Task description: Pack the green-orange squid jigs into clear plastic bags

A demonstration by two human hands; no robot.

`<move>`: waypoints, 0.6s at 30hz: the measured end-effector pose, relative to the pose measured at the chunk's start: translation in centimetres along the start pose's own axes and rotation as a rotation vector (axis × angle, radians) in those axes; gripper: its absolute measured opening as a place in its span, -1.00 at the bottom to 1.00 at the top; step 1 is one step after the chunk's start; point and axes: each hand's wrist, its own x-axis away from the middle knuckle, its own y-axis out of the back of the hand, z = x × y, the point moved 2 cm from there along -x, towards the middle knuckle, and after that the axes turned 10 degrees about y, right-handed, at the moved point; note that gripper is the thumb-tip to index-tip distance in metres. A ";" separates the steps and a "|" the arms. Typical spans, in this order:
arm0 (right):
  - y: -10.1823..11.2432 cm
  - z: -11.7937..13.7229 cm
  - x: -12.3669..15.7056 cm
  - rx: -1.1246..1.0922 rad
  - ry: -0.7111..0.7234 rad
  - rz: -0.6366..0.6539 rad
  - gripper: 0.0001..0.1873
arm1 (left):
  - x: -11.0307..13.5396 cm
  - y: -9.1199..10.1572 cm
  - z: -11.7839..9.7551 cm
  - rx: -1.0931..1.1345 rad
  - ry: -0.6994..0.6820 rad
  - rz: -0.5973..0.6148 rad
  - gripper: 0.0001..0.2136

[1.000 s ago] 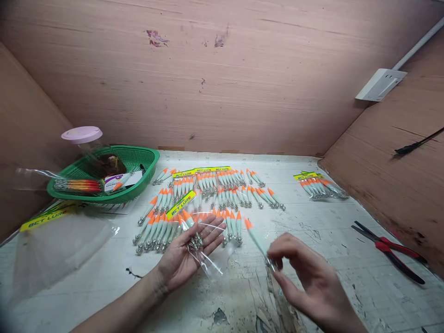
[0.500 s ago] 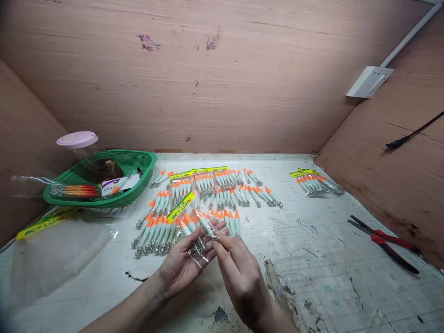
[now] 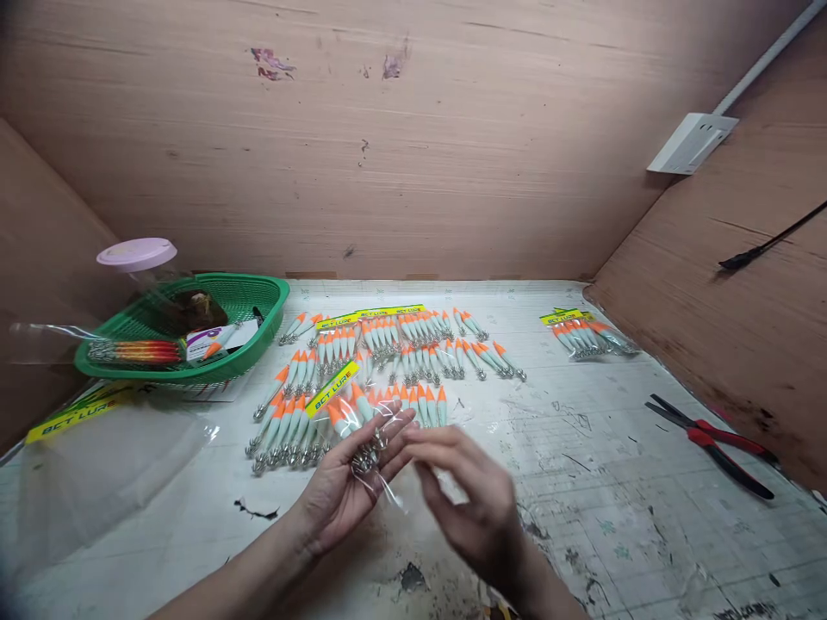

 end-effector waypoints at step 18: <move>0.2 -7.3 4.1 0.287 -0.227 0.431 -0.81 | -0.2 0.1 -0.6 0.054 -0.047 -0.094 -0.84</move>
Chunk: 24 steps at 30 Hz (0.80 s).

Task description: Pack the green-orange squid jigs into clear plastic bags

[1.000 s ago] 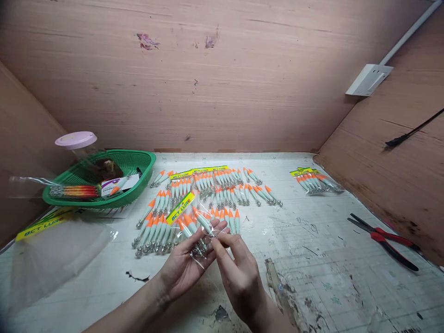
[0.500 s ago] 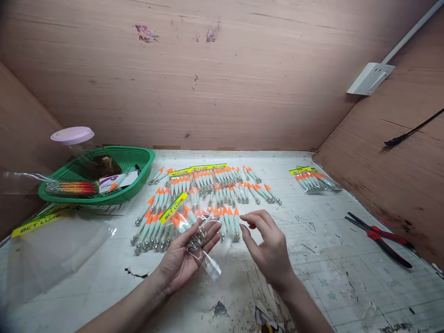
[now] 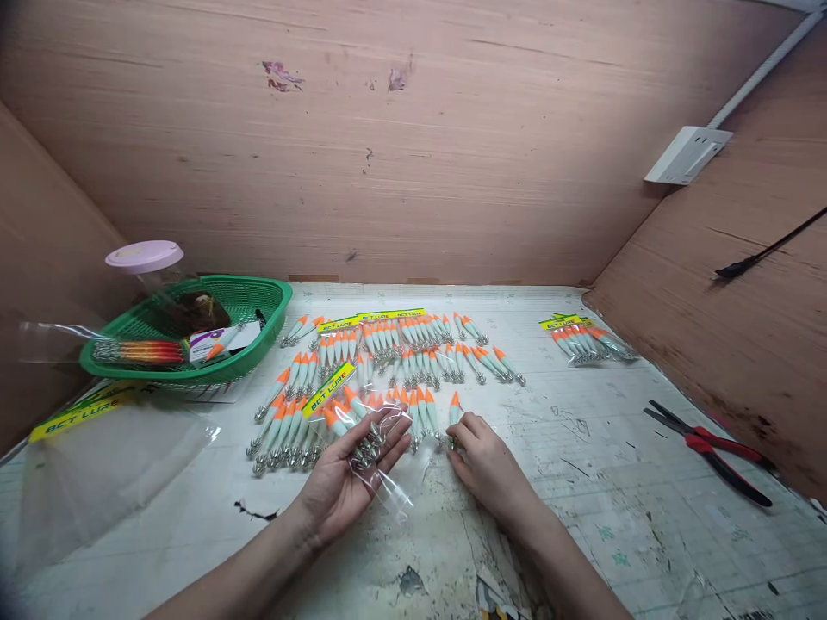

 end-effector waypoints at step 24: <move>2.4 8.2 -1.0 0.018 0.308 -0.360 -0.56 | 0.3 -0.1 0.6 -0.051 0.052 0.101 -0.75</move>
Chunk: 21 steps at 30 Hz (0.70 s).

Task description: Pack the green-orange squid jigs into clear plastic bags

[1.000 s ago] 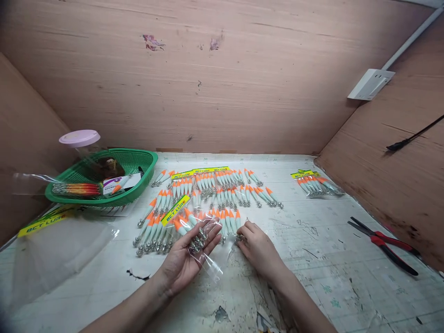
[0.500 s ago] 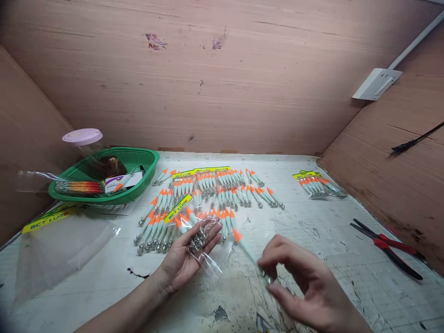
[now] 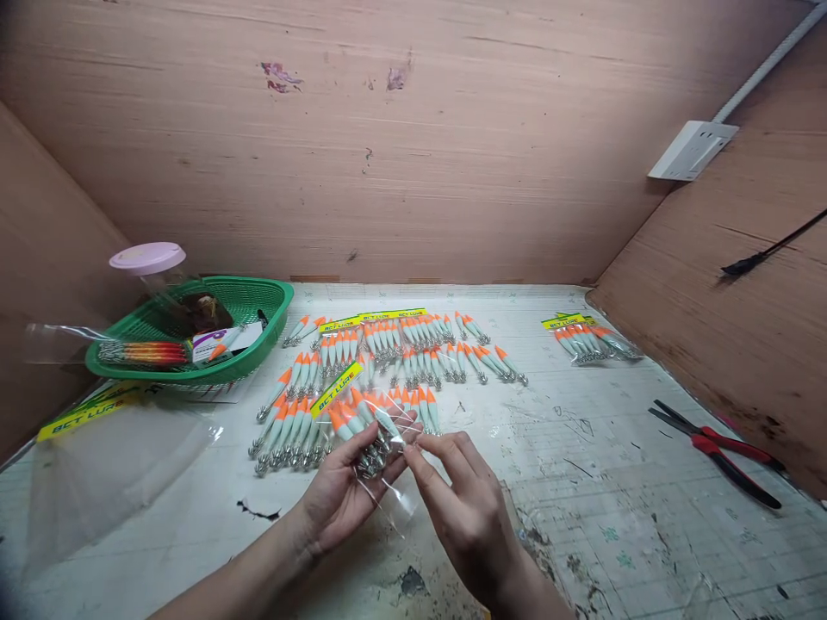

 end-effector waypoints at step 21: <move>-0.7 0.7 -1.0 0.024 -0.057 -0.144 -0.70 | 0.1 0.1 0.8 0.001 0.009 0.055 -0.77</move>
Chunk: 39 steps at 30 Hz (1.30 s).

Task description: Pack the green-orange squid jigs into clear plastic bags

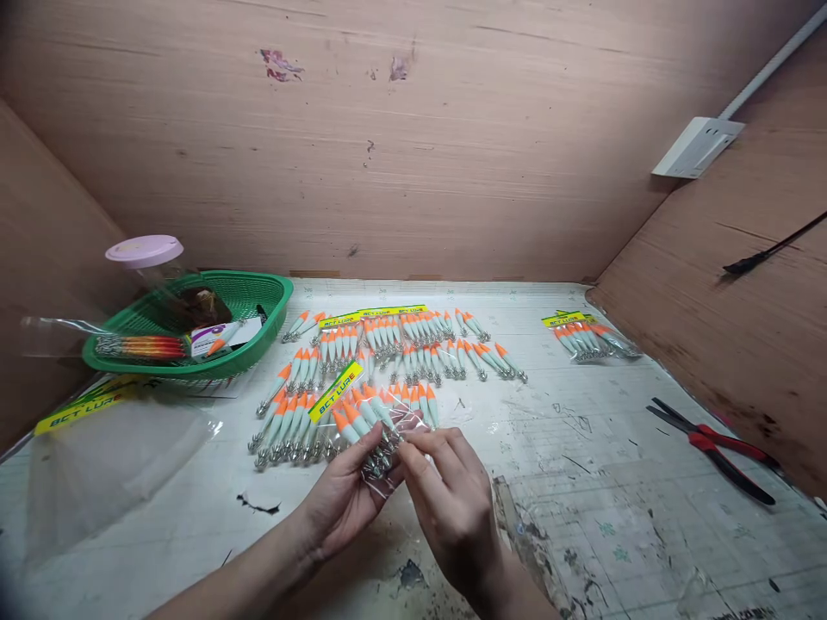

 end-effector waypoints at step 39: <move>3.6 -1.6 -0.3 -0.204 -0.064 0.294 -0.69 | -0.1 0.0 -0.6 -0.071 0.023 -0.103 -0.78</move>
